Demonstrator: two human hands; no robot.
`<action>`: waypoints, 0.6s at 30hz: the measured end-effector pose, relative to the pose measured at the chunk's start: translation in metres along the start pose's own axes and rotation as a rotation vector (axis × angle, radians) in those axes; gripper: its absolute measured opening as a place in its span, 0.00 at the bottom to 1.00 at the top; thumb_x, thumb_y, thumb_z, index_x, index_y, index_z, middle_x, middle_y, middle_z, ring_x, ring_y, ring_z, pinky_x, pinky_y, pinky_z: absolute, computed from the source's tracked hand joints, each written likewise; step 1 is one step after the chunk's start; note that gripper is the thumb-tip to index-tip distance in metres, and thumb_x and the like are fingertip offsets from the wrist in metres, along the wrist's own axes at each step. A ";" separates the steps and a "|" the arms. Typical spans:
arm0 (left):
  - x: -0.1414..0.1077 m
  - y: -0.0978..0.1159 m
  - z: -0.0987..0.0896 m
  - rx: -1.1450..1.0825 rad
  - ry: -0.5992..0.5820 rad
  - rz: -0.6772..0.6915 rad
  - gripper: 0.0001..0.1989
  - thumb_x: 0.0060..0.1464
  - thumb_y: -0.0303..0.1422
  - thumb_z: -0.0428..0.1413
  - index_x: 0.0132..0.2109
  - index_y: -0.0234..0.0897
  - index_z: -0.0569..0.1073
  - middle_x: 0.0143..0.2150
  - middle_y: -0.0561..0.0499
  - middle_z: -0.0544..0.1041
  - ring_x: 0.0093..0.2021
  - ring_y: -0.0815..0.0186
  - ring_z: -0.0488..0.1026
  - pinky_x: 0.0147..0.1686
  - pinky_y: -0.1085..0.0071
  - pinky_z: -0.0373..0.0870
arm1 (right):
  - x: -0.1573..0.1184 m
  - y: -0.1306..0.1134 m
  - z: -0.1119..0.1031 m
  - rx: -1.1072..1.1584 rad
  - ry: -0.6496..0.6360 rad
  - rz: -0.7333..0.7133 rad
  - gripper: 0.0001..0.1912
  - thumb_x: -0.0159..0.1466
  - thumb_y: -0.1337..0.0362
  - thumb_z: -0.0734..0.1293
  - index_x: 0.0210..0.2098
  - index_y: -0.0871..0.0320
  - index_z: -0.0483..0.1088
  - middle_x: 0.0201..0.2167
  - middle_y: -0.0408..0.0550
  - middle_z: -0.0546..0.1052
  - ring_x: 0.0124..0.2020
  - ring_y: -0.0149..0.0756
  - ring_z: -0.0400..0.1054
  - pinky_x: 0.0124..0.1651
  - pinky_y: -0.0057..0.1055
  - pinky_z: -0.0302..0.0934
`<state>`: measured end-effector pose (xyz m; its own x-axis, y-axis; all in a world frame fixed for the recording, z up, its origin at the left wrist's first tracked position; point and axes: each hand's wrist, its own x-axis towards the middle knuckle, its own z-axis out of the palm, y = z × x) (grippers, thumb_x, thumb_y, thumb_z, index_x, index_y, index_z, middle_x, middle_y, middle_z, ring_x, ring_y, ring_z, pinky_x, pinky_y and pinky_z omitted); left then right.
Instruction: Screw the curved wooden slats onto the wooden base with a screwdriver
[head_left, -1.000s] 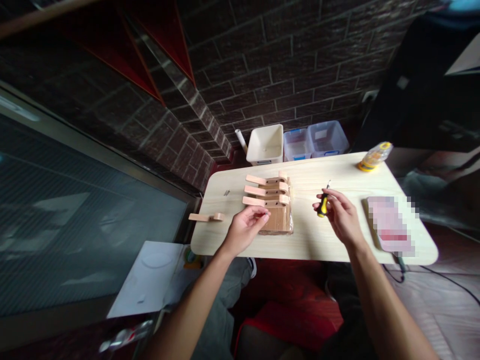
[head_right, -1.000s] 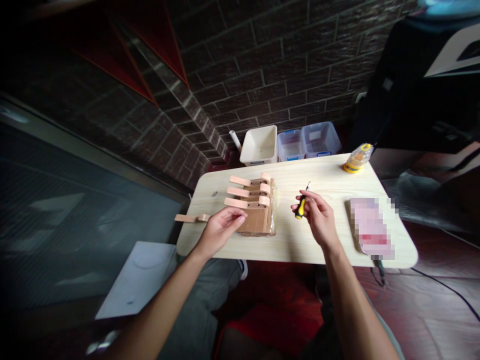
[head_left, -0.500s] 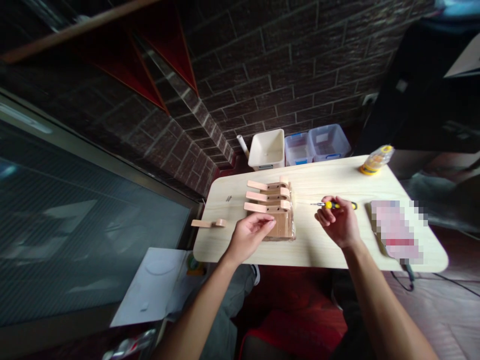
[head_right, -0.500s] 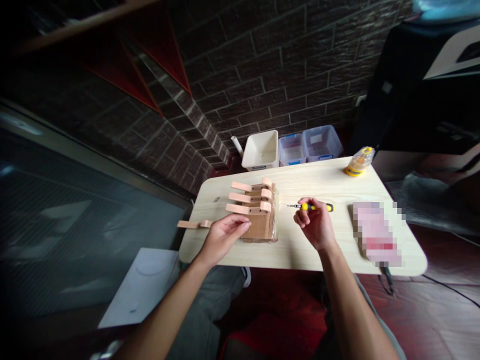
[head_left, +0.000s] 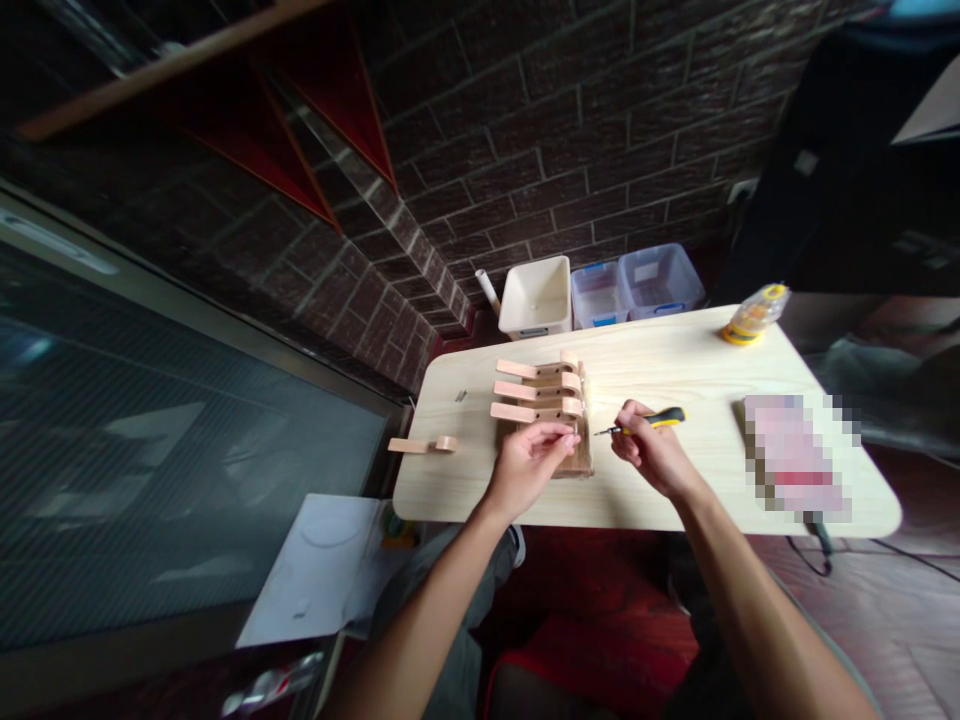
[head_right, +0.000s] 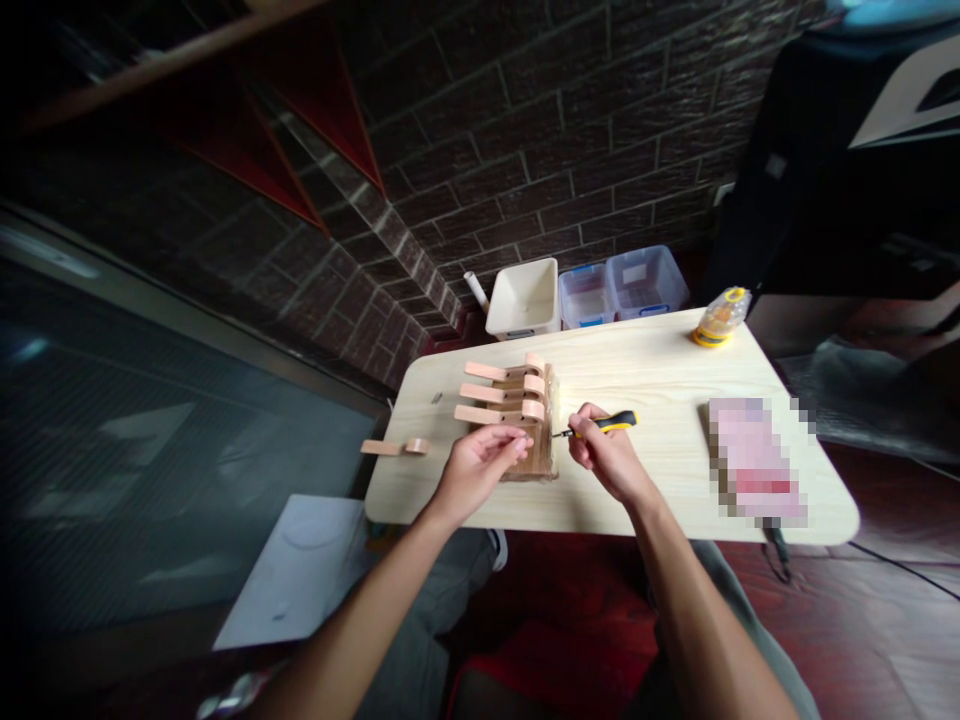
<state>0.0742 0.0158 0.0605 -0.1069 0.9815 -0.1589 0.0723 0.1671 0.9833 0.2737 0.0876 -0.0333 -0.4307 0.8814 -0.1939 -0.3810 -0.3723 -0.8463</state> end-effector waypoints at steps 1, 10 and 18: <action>-0.001 -0.002 0.001 -0.002 -0.002 -0.005 0.16 0.57 0.44 0.69 0.44 0.37 0.81 0.46 0.42 0.87 0.47 0.57 0.86 0.54 0.58 0.82 | -0.001 -0.001 0.002 -0.001 0.002 0.006 0.20 0.73 0.53 0.69 0.59 0.57 0.72 0.57 0.53 0.77 0.51 0.42 0.76 0.52 0.45 0.76; -0.008 -0.009 0.014 -0.043 -0.036 -0.070 0.19 0.56 0.47 0.70 0.43 0.36 0.80 0.44 0.41 0.87 0.44 0.58 0.86 0.51 0.59 0.83 | -0.006 0.005 0.015 0.003 0.001 0.039 0.19 0.73 0.54 0.69 0.59 0.57 0.73 0.56 0.53 0.78 0.50 0.41 0.76 0.51 0.44 0.76; -0.011 -0.002 0.017 -0.061 -0.007 -0.090 0.20 0.55 0.47 0.70 0.43 0.34 0.79 0.44 0.41 0.87 0.42 0.59 0.85 0.49 0.62 0.83 | -0.002 0.007 0.015 0.033 -0.028 0.025 0.19 0.73 0.54 0.69 0.58 0.57 0.73 0.56 0.53 0.78 0.50 0.41 0.77 0.51 0.43 0.76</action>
<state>0.0925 0.0060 0.0583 -0.1033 0.9633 -0.2477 0.0020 0.2492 0.9684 0.2597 0.0792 -0.0311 -0.4634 0.8632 -0.2005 -0.3960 -0.4041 -0.8246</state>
